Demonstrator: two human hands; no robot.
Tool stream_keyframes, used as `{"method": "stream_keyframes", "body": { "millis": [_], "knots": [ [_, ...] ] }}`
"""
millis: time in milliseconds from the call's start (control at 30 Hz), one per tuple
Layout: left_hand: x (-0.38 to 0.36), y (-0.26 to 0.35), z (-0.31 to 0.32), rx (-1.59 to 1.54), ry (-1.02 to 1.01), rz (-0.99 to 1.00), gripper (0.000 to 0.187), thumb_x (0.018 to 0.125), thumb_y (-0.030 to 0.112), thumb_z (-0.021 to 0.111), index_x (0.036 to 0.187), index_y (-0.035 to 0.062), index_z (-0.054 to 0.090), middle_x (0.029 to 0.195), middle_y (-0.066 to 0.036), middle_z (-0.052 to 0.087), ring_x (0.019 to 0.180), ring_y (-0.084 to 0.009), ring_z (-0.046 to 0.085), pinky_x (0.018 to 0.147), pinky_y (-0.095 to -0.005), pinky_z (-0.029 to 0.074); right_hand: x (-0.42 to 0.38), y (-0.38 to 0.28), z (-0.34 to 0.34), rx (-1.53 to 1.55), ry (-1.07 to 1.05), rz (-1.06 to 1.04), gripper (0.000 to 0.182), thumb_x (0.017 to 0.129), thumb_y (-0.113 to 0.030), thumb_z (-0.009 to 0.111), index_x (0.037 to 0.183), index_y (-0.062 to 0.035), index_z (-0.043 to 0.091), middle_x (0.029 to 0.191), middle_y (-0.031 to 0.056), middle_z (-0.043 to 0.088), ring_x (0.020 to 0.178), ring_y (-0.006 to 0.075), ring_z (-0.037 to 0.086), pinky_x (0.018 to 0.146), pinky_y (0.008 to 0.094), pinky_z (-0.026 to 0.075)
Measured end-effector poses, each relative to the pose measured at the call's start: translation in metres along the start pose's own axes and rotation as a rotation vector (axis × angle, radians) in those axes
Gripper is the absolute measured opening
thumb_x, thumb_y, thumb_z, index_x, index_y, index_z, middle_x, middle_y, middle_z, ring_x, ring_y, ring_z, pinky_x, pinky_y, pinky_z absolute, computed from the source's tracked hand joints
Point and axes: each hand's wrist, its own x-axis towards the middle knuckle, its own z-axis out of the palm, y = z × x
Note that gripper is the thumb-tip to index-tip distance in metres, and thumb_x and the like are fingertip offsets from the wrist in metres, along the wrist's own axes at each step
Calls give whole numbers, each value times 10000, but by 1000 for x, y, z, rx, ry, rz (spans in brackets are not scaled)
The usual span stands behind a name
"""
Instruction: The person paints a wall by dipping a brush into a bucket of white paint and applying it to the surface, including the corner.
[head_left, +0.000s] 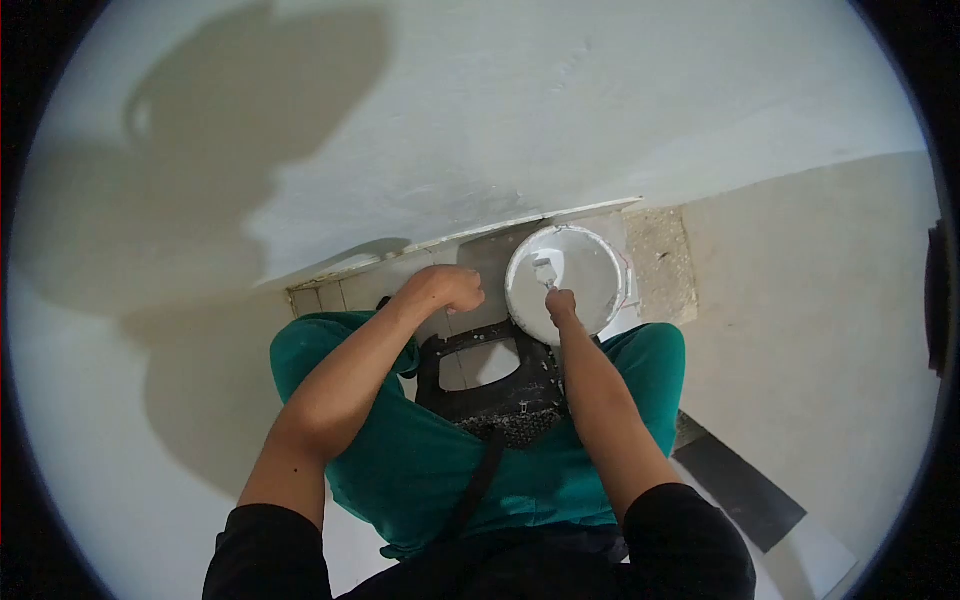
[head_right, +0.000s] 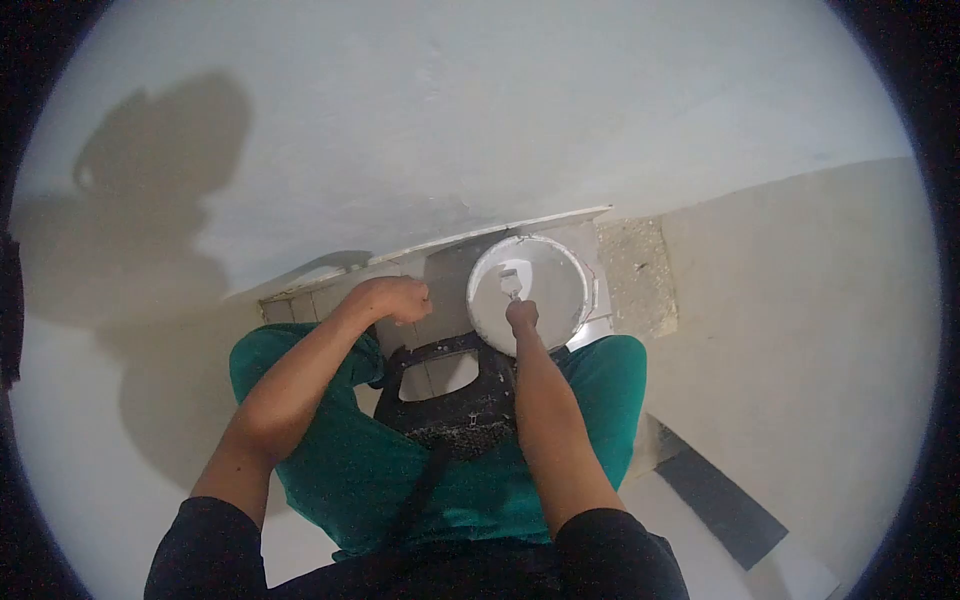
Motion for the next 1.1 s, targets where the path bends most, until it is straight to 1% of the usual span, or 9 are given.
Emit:
{"method": "stream_keyframes", "body": {
  "millis": [133,333,433,533,633,767,867,933,1100],
  "knots": [
    [10,3,-1,17,-9,-3,349,750,198,426,726,-52,668,808,-241,650,796,-362,632,753,-457,485,-3,-13,4,16,32,31,426,885,-316,505,1012,77,611,1017,284,621,946,420,614,846,442,481],
    [16,19,-7,31,-21,-24,389,796,211,401,820,-63,676,867,-242,653,854,-365,629,798,-454,479,25,1,20,-23,32,-81,438,891,-324,461,984,76,615,1031,282,609,992,415,591,873,457,464],
    [20,20,-5,53,0,-1,399,814,218,394,826,-65,675,868,-239,654,857,-362,629,804,-448,479,43,19,25,-117,103,-175,357,870,-295,521,864,27,674,852,225,664,839,347,652,749,414,498],
    [25,20,-5,58,16,-5,401,817,223,392,799,-62,673,859,-234,656,851,-360,630,804,-446,481,93,61,59,54,86,-134,318,860,-269,532,813,9,679,753,159,661,694,261,643,654,358,491],
    [18,28,-13,43,-26,-27,400,812,223,389,762,-57,671,848,-233,655,840,-360,631,801,-444,483,58,42,28,280,-47,-11,289,852,-241,538,767,-2,676,678,104,634,601,179,591,581,308,458],
    [19,27,-12,50,-23,-7,393,798,214,388,730,-53,668,837,-241,652,821,-366,631,790,-445,487,36,47,18,415,-121,-61,258,874,-192,509,785,-9,667,697,71,625,622,156,576,593,300,443],
    [19,19,-10,71,-23,8,386,819,246,404,708,-32,647,698,-177,647,709,-322,639,701,-443,486,11,42,8,541,-187,-88,239,895,-181,499,832,-17,660,730,59,627,675,153,579,636,304,443],
    [12,17,-11,45,-7,-2,392,816,245,399,700,-32,651,702,-179,646,706,-320,637,705,-439,486,2,39,3,522,-210,-98,228,904,-167,487,892,-19,660,782,61,645,719,163,594,689,322,460],
    [6,-2,0,46,-29,-1,364,786,211,406,731,-41,662,755,-192,657,719,-311,638,708,-435,490,-42,-2,-28,681,-333,-172,204,934,-210,494,905,-50,617,776,29,611,687,110,525,632,275,408]
  ]
}}
